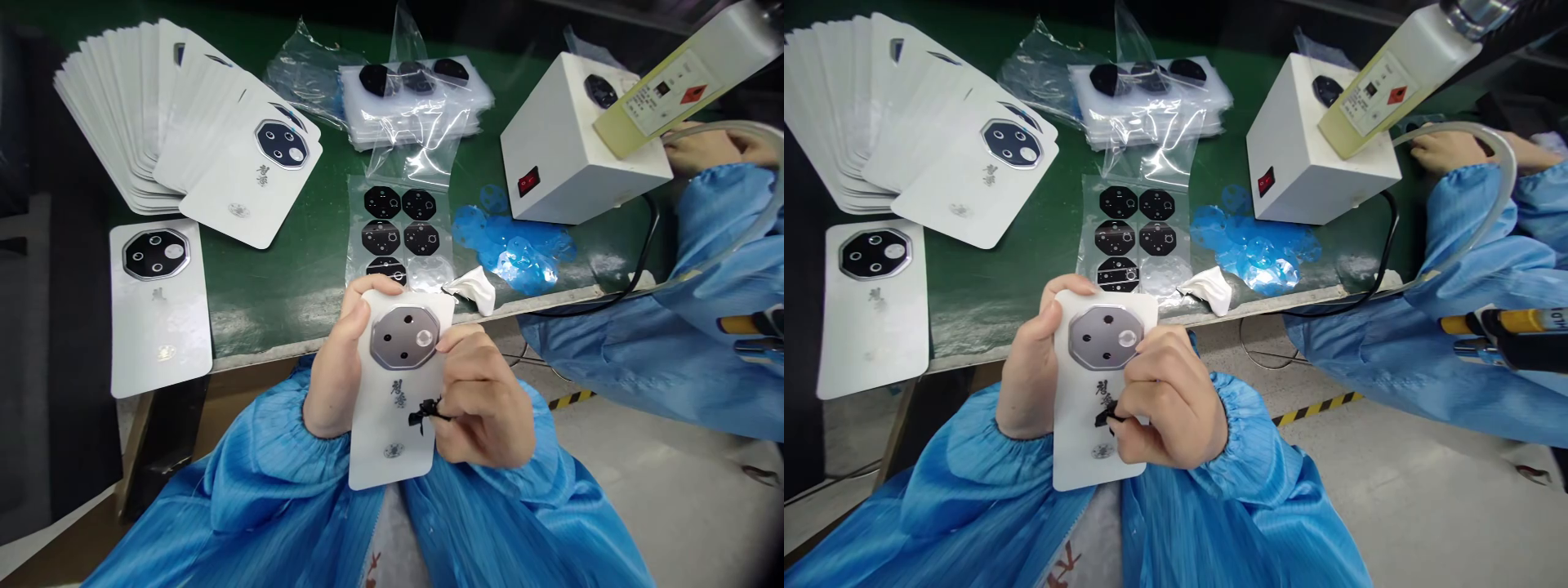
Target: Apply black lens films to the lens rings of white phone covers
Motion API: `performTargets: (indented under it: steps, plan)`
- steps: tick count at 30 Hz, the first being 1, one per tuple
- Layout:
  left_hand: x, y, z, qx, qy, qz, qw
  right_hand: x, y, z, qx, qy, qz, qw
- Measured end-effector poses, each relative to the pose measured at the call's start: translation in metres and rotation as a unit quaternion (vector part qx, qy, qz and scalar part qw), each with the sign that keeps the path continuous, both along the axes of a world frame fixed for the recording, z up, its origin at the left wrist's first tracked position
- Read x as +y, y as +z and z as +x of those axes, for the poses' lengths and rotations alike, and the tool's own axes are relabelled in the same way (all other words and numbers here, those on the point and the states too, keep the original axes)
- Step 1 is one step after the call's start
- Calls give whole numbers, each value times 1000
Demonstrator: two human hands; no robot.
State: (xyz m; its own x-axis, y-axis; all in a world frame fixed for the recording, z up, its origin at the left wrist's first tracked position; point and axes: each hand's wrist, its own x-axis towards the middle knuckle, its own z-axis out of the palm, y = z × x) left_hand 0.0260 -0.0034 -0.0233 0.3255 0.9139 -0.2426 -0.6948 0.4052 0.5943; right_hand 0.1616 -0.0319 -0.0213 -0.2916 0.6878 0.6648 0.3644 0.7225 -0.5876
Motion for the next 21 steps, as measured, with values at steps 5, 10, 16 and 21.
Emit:
performTargets:
  steps: [5,10,16,21]
  plan:
    - [4,3,-6,8,0,-41,999,-1,0,0,66,-37,47,996]
    - [5,1,-22,32,22,-84,996,-6,-3,-5,137,-72,11,988]
    - [-29,17,-69,143,142,-124,971,6,-13,1,126,8,-41,991]
    - [-56,57,-126,265,324,-128,899,24,-28,-4,106,140,-75,982]
